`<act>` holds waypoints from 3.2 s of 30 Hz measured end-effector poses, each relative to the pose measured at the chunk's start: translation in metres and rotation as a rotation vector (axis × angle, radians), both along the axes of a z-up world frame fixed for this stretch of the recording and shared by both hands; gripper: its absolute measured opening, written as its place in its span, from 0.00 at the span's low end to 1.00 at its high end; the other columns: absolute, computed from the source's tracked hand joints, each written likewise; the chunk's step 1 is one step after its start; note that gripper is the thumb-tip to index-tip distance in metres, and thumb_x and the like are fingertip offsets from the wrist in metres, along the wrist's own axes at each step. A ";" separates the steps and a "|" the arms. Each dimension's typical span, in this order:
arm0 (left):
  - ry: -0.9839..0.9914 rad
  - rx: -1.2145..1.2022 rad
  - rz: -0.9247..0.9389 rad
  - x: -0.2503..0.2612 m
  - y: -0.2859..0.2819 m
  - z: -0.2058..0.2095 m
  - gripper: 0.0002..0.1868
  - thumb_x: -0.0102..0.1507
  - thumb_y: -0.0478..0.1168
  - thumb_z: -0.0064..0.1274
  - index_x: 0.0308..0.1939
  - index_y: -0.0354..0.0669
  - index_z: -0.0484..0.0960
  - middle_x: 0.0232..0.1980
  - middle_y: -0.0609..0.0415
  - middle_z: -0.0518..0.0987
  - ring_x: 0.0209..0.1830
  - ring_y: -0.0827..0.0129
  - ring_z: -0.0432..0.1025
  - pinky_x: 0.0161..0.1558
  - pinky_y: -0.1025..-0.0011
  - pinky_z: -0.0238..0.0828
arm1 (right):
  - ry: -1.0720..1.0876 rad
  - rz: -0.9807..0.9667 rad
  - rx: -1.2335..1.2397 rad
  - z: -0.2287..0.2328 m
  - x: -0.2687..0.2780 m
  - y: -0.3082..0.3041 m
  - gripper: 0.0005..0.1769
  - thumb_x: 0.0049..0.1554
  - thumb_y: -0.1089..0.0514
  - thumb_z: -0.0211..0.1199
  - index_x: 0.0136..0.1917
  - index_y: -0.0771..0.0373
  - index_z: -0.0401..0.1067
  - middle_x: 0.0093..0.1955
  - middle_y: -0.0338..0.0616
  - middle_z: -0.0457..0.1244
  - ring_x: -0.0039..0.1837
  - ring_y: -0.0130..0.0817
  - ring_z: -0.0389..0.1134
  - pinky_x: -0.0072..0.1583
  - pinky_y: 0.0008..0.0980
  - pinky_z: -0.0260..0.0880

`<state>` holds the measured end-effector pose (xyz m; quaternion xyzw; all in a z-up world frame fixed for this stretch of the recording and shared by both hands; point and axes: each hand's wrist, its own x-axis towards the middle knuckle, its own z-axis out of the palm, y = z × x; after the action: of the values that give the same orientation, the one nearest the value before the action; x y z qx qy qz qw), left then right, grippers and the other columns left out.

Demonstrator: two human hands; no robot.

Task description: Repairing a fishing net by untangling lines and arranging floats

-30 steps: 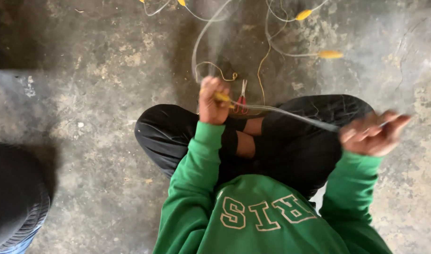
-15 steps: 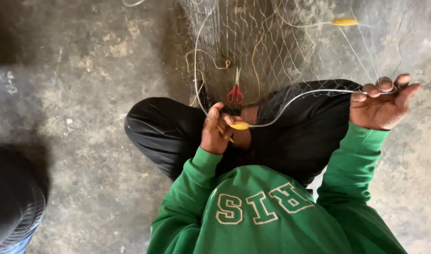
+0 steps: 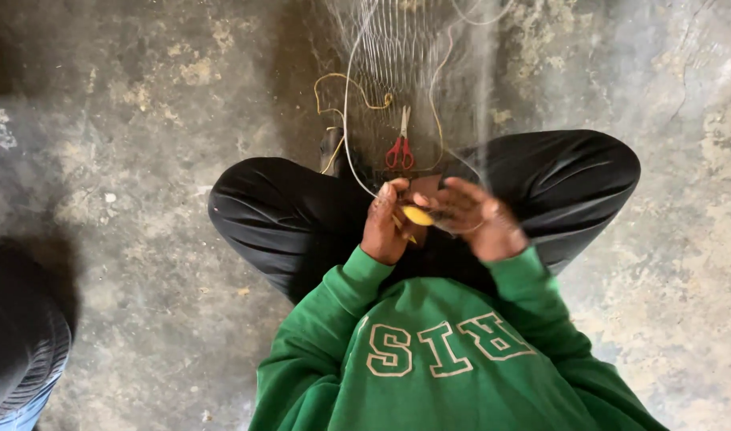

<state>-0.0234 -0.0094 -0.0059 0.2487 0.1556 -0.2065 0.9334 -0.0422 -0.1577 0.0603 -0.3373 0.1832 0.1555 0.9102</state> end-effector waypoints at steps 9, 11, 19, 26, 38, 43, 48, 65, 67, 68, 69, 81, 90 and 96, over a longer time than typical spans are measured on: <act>0.031 0.025 0.105 0.004 0.007 -0.010 0.17 0.65 0.51 0.32 0.47 0.41 0.64 0.32 0.38 0.76 0.30 0.52 0.74 0.05 0.89 0.51 | -0.268 -0.652 -0.469 -0.038 -0.011 -0.037 0.28 0.52 0.44 0.47 0.56 0.70 0.57 0.56 0.64 0.56 0.60 0.52 0.61 0.59 0.41 0.67; 0.034 0.011 0.122 0.005 0.006 -0.015 0.17 0.64 0.50 0.33 0.46 0.42 0.65 0.32 0.38 0.76 0.30 0.51 0.74 0.05 0.88 0.52 | -0.371 -0.655 -0.577 -0.053 -0.030 -0.039 0.16 0.54 0.50 0.45 0.43 0.67 0.59 0.42 0.62 0.55 0.48 0.53 0.60 0.51 0.43 0.65; 0.107 0.145 0.074 -0.002 0.003 -0.011 0.18 0.64 0.50 0.35 0.47 0.39 0.65 0.30 0.42 0.75 0.26 0.57 0.74 0.05 0.87 0.50 | -0.190 0.054 -0.534 0.037 0.011 0.043 0.30 0.47 0.51 0.60 0.57 0.73 0.60 0.41 0.60 0.62 0.43 0.40 0.64 0.46 0.34 0.71; 0.040 -0.036 0.100 0.000 0.012 0.001 0.15 0.62 0.52 0.36 0.44 0.47 0.65 0.32 0.47 0.71 0.33 0.57 0.72 0.07 0.88 0.50 | -0.484 -0.312 -0.278 -0.013 0.023 0.027 0.13 0.48 0.61 0.56 0.33 0.78 0.64 0.31 0.60 0.56 0.33 0.46 0.61 0.36 0.35 0.65; -0.020 0.117 0.131 -0.001 0.006 -0.012 0.09 0.55 0.29 0.49 0.35 0.41 0.65 0.27 0.43 0.73 0.29 0.52 0.74 0.05 0.90 0.47 | -0.286 -0.594 -0.265 -0.019 0.032 -0.055 0.11 0.51 0.50 0.53 0.34 0.58 0.61 0.29 0.57 0.59 0.31 0.48 0.65 0.39 0.36 0.69; 0.108 0.192 0.136 0.007 0.003 0.024 0.12 0.54 0.35 0.51 0.27 0.47 0.62 0.20 0.47 0.71 0.20 0.64 0.70 0.08 0.85 0.40 | -0.235 -0.623 0.052 -0.004 0.021 -0.129 0.09 0.58 0.47 0.54 0.46 0.49 0.71 0.39 0.30 0.63 0.42 0.28 0.63 0.48 0.31 0.65; 0.087 0.063 0.168 0.008 0.009 0.024 0.05 0.56 0.39 0.46 0.28 0.47 0.66 0.27 0.52 0.70 0.31 0.62 0.69 0.10 0.86 0.43 | -0.330 -0.569 0.046 -0.027 0.009 -0.179 0.14 0.63 0.47 0.46 0.52 0.51 0.70 0.37 0.31 0.62 0.40 0.28 0.63 0.49 0.34 0.66; 0.024 0.259 -0.034 0.005 -0.037 0.009 0.10 0.58 0.45 0.45 0.29 0.43 0.71 0.18 0.55 0.66 0.08 0.78 0.56 0.07 0.85 0.45 | -0.015 -0.436 0.103 0.020 0.015 -0.052 0.36 0.40 0.34 0.58 0.57 0.54 0.64 0.53 0.50 0.59 0.56 0.49 0.61 0.55 0.47 0.63; 0.152 0.222 0.011 0.001 -0.051 0.000 0.03 0.58 0.38 0.47 0.29 0.46 0.70 0.18 0.51 0.66 0.08 0.72 0.59 0.05 0.85 0.44 | 0.043 -0.314 0.292 -0.005 -0.004 -0.027 0.41 0.38 0.36 0.63 0.62 0.55 0.62 0.58 0.54 0.58 0.58 0.52 0.60 0.58 0.51 0.60; 0.169 0.218 -0.015 0.003 -0.055 0.007 0.03 0.57 0.38 0.49 0.29 0.45 0.71 0.19 0.52 0.68 0.11 0.72 0.62 0.05 0.85 0.47 | 0.042 -0.285 0.329 -0.023 -0.013 -0.014 0.45 0.38 0.35 0.61 0.64 0.59 0.57 0.59 0.56 0.57 0.56 0.50 0.60 0.56 0.49 0.63; 0.185 0.215 -0.041 0.004 -0.060 0.014 0.04 0.56 0.38 0.51 0.30 0.45 0.73 0.21 0.54 0.70 0.14 0.72 0.65 0.05 0.85 0.51 | 0.040 -0.256 0.366 -0.040 -0.022 -0.001 0.50 0.38 0.34 0.60 0.66 0.63 0.52 0.59 0.58 0.56 0.54 0.49 0.61 0.53 0.47 0.65; 0.125 0.011 -0.014 0.008 -0.052 0.033 0.09 0.61 0.41 0.47 0.36 0.38 0.72 0.30 0.40 0.76 0.22 0.66 0.72 0.10 0.91 0.51 | -0.106 -0.449 0.127 -0.041 -0.033 -0.007 0.29 0.54 0.46 0.48 0.67 0.57 0.53 0.57 0.54 0.59 0.58 0.55 0.61 0.56 0.47 0.66; -0.115 0.109 0.043 0.010 -0.052 0.053 0.08 0.55 0.36 0.51 0.23 0.37 0.72 0.29 0.47 0.71 0.11 0.74 0.58 0.08 0.88 0.46 | -0.368 -0.369 -0.684 -0.013 -0.001 0.003 0.20 0.51 0.51 0.53 0.46 0.74 0.66 0.52 0.60 0.58 0.54 0.46 0.61 0.55 0.38 0.64; -0.276 -0.154 0.138 0.042 -0.005 0.037 0.06 0.57 0.36 0.40 0.24 0.43 0.66 0.35 0.47 0.67 0.40 0.60 0.68 0.13 0.90 0.50 | -0.249 -0.513 -0.484 -0.005 0.004 -0.043 0.23 0.54 0.39 0.45 0.38 0.63 0.61 0.34 0.56 0.58 0.31 0.47 0.65 0.32 0.39 0.71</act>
<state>0.0186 -0.0142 0.0308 0.1912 0.0266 -0.1169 0.9742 -0.0384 -0.2012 0.0550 -0.5023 0.1811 -0.1678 0.8287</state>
